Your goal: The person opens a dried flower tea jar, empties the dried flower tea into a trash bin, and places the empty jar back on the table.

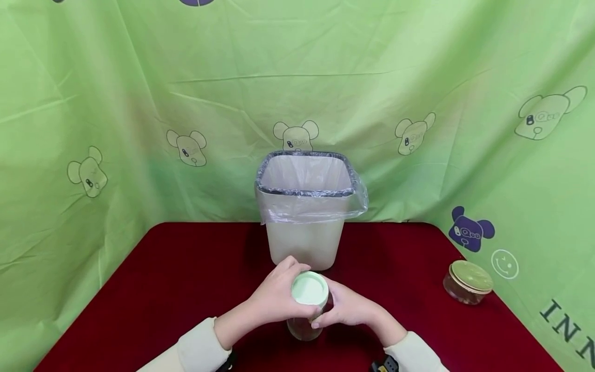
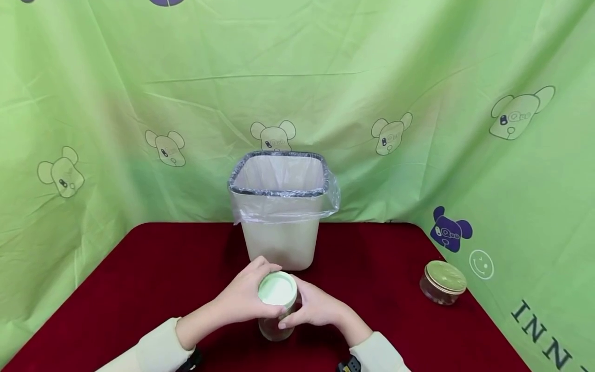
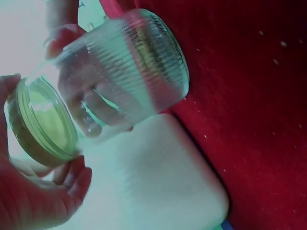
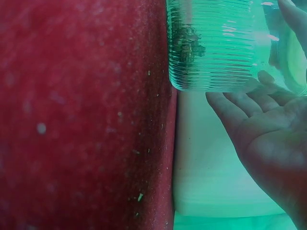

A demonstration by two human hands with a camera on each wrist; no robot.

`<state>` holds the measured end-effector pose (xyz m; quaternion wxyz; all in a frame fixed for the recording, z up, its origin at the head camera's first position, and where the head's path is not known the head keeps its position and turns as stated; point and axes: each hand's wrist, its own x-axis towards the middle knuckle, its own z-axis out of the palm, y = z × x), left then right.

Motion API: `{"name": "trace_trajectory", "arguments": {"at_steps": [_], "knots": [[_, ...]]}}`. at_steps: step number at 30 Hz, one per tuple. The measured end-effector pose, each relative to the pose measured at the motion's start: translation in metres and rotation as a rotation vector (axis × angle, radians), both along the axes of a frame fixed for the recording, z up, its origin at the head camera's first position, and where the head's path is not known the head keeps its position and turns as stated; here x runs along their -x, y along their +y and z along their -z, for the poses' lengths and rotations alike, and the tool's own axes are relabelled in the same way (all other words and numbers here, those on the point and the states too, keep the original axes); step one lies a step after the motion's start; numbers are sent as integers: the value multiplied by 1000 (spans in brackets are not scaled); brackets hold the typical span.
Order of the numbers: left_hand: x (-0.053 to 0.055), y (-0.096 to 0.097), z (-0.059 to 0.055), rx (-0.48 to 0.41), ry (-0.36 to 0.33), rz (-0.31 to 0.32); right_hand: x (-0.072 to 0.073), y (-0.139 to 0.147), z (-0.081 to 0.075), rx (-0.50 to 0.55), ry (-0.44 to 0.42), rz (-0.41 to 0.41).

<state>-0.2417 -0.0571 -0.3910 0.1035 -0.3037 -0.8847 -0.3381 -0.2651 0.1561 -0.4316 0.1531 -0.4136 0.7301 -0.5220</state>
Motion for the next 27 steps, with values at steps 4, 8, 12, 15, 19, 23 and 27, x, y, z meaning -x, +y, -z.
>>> {"name": "trace_trajectory", "arguments": {"at_steps": [4, 8, 12, 15, 19, 23, 27], "knots": [[-5, 5, 0, 13, 86, -74, 0, -1, 0, 7, -4, -7], [-11, 9, -1, 36, 154, -125, 0, 0, 1, 9, -12, -7], [-12, 8, 0, 57, 189, -120, 0, 0, 2, 19, -25, -17], [-8, 3, 2, 33, 144, -52, 0, 0, 3, 32, -20, -30], [1, -8, 3, -18, 28, 120, -1, 0, 3, 34, -16, -25], [13, -16, 3, -43, -32, 288, 0, 0, 1, 31, -5, -22], [20, -18, 3, -47, -14, 368, 1, 0, -2, 22, -2, -22]]}}
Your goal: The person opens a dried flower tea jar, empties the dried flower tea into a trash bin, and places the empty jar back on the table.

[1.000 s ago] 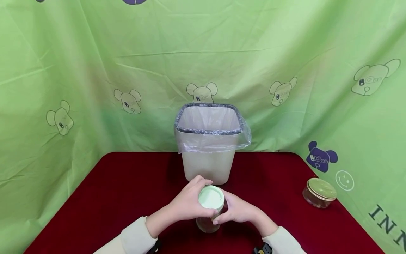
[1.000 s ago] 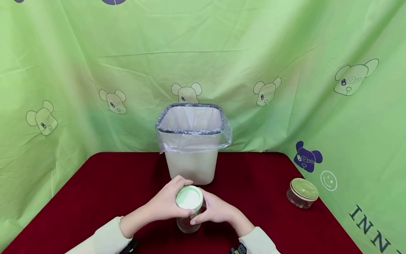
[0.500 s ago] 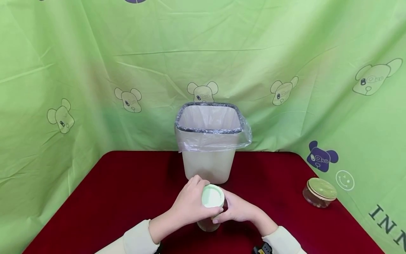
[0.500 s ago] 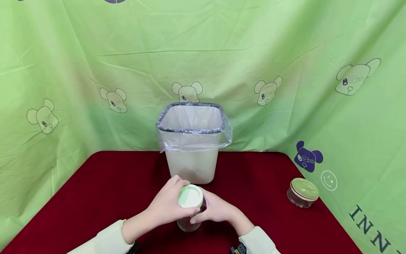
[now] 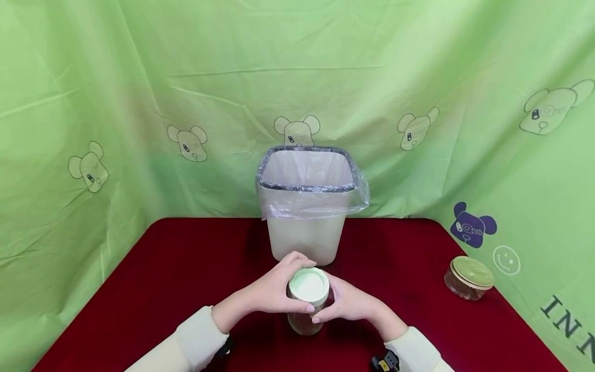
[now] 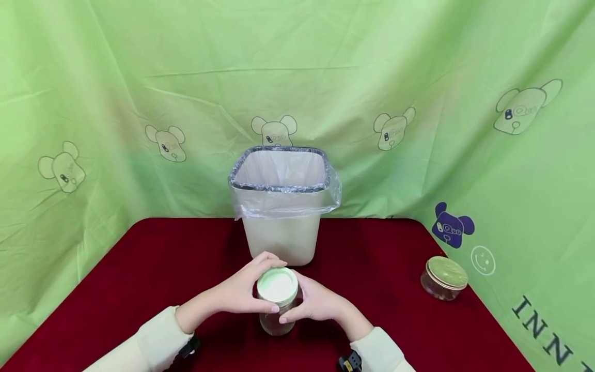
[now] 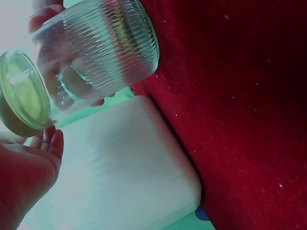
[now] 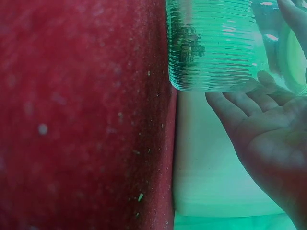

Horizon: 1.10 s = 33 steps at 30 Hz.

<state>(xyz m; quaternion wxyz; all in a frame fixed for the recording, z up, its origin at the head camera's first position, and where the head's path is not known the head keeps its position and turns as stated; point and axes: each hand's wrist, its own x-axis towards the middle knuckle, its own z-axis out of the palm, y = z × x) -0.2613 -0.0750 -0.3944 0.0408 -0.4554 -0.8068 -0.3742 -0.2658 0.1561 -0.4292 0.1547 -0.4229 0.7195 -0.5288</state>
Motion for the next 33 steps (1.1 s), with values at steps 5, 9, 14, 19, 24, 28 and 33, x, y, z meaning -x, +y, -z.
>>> {"name": "trace_trajectory", "arguments": {"at_steps": [5, 9, 14, 19, 24, 28, 33], "knots": [[2, 1, 1, -8, -17, -7, 1, 0, -2, -12, -3, 8], [1, 3, 2, -13, -44, -43, 2, 0, -1, -18, 5, 20], [-5, 5, 4, -30, -72, -114, 2, -1, 1, -2, 19, 12], [-11, 8, 8, -77, -49, -191, 1, 0, -1, -4, 2, 10], [-16, 14, 11, -142, -56, -271, 0, 1, -3, 0, -11, 15], [-22, 19, 13, -178, -80, -353, 0, 0, -2, 2, -8, 19], [-30, 25, 15, -195, -65, -445, 0, 0, -1, -20, -1, 38]]}}
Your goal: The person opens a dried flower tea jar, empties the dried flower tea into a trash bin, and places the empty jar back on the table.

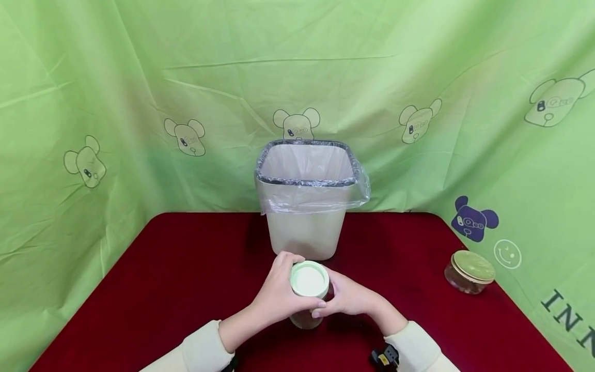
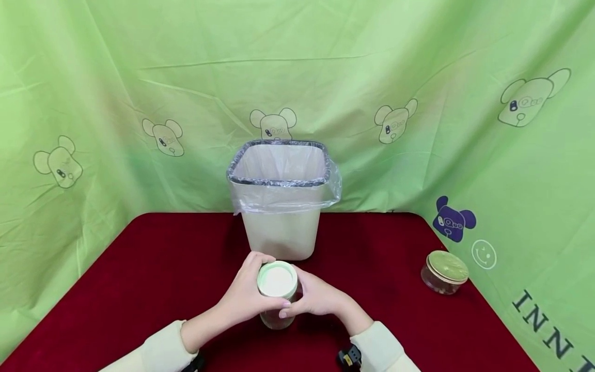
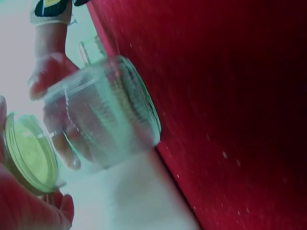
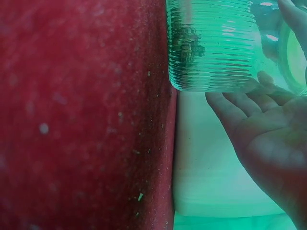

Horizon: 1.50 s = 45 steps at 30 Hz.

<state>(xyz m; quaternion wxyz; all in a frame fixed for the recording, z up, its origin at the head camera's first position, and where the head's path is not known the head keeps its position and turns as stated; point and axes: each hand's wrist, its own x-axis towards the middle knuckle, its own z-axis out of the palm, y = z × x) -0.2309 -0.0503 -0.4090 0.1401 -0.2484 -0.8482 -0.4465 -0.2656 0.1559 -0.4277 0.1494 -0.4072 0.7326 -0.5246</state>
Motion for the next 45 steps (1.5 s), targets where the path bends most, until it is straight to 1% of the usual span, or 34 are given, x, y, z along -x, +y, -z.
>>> {"name": "trace_trajectory", "arguments": {"at_steps": [2, 4, 6, 8, 11, 16, 21, 26, 29, 31, 35, 37, 40, 45], "knots": [[-2, 2, 0, 7, 14, -27, 0, 0, 0, -12, -3, 10], [-3, 3, 0, 16, 24, -41, 1, 0, 0, -15, -5, 15], [-4, 2, 0, 26, 26, -41, 0, 0, 0, -10, -6, 12], [-4, 0, 0, 26, 19, -23, 0, 0, -1, 4, -4, 1], [-2, -5, 0, 9, -4, 24, 0, 0, 0, 20, 4, -14], [5, -15, 1, -8, -45, 110, 0, 0, 0, 28, -3, -26], [13, -23, 4, 0, -56, 207, -1, 1, -1, 17, -10, -21], [22, -28, 7, 16, -70, 309, -1, 1, -2, 9, -7, -14], [27, -29, 8, 18, -70, 351, -1, 0, -1, 6, -3, -12], [29, -29, 9, 17, -71, 369, 0, 0, -1, 6, -7, -16], [29, -28, 10, 10, -65, 379, 0, 0, 0, 9, -18, -27], [28, -27, 10, 1, -64, 368, -1, 0, 0, 9, -20, -25], [25, -25, 9, -13, -61, 333, -1, 0, -1, 11, -25, -19], [16, -20, 10, -33, -57, 243, -1, 0, -1, 16, -21, -19]]}}
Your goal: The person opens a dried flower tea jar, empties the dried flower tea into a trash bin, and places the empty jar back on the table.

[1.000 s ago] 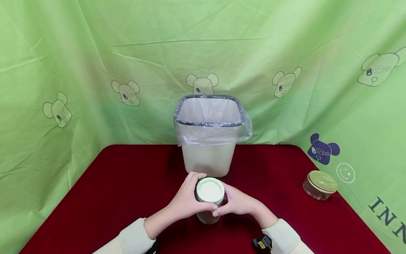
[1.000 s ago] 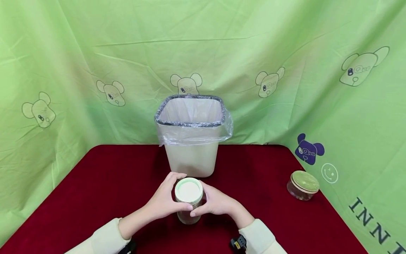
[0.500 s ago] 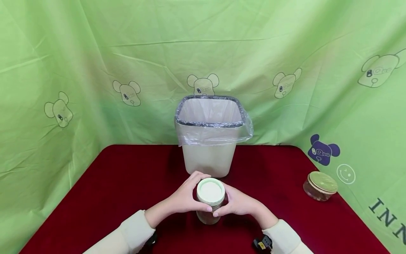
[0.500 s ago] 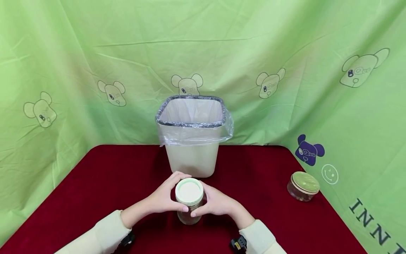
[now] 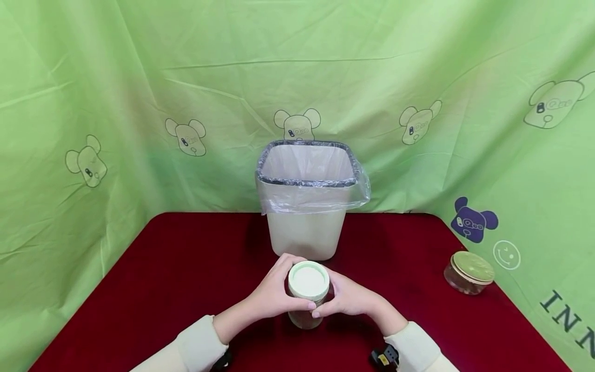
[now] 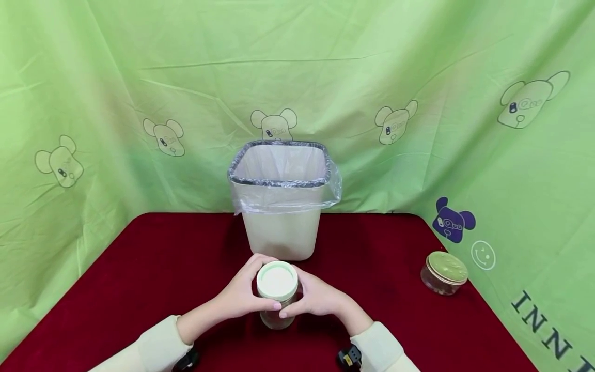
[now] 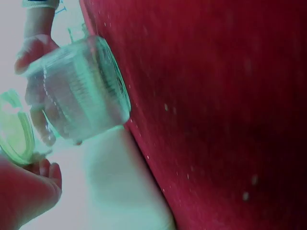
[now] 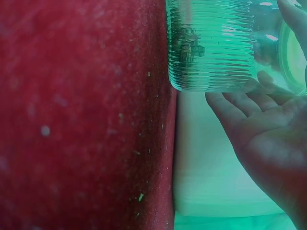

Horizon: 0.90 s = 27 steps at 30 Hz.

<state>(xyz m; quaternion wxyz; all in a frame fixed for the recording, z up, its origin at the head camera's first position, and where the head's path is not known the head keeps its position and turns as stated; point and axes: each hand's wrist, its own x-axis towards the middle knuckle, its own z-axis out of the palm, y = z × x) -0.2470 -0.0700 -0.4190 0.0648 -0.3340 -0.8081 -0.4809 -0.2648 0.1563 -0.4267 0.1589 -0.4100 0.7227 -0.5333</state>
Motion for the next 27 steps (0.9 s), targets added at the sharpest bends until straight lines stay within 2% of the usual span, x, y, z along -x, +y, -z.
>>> {"name": "trace_trajectory", "arguments": {"at_steps": [9, 14, 21, 27], "knots": [[-15, 12, 2, -35, -66, -175, 0, -1, 2, 11, 9, -2], [-20, 15, -1, -11, -81, -227, 1, 0, 1, -5, 41, 11], [-21, 14, -3, 33, -87, -228, 0, -1, -1, -2, 28, 3], [-18, 8, -1, 18, -74, -175, 0, -1, 1, -2, 28, -1]]}}
